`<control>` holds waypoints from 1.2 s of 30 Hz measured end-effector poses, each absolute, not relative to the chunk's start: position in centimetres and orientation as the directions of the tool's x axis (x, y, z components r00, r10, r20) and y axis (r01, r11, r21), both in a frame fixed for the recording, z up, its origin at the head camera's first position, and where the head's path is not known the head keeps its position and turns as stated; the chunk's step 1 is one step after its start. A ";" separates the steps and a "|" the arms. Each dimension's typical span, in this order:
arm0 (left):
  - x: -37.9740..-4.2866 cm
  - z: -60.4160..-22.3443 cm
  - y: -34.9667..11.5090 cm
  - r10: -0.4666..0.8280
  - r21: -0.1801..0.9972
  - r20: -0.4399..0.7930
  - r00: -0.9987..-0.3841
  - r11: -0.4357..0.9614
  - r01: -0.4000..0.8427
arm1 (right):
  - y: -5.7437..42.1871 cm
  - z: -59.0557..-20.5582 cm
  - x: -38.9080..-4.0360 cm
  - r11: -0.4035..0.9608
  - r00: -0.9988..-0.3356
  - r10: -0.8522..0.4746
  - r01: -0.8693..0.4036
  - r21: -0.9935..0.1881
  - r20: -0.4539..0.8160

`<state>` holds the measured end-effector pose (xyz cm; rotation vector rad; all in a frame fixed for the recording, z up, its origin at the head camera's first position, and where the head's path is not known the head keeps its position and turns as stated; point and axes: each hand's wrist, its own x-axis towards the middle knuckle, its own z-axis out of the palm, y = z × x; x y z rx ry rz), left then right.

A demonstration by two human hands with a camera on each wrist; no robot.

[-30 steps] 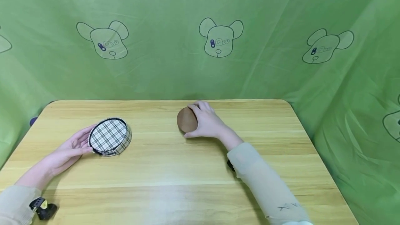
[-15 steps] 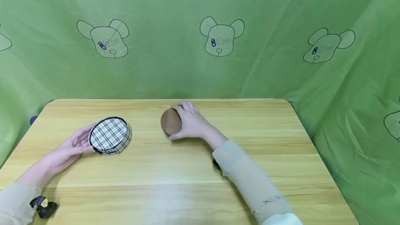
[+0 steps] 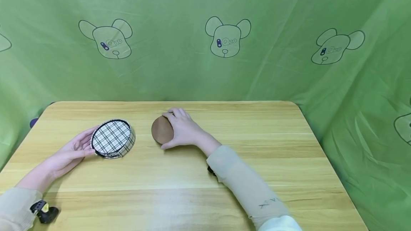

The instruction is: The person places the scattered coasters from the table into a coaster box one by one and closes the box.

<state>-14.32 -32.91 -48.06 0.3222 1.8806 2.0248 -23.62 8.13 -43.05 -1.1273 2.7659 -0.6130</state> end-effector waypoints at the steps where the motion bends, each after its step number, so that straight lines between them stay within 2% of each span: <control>1: -14.3 -48.1 -32.9 0.407 0.993 -0.073 -0.910 -0.052 -0.103 | 7.9 -43.1 -23.6 0.644 -0.720 -0.691 -0.654 -0.397 0.064; 25: -14.2 -48.3 -33.1 0.412 0.994 -0.067 -0.909 -0.049 -0.096 | 1.7 -43.2 -22.5 0.594 -0.668 -0.741 -0.697 -0.401 0.063; 36: -14.3 -48.1 -33.0 0.415 0.993 -0.079 -0.907 -0.046 -0.107 | -0.7 -43.2 -22.3 0.586 -0.653 -0.753 -0.723 -0.365 0.085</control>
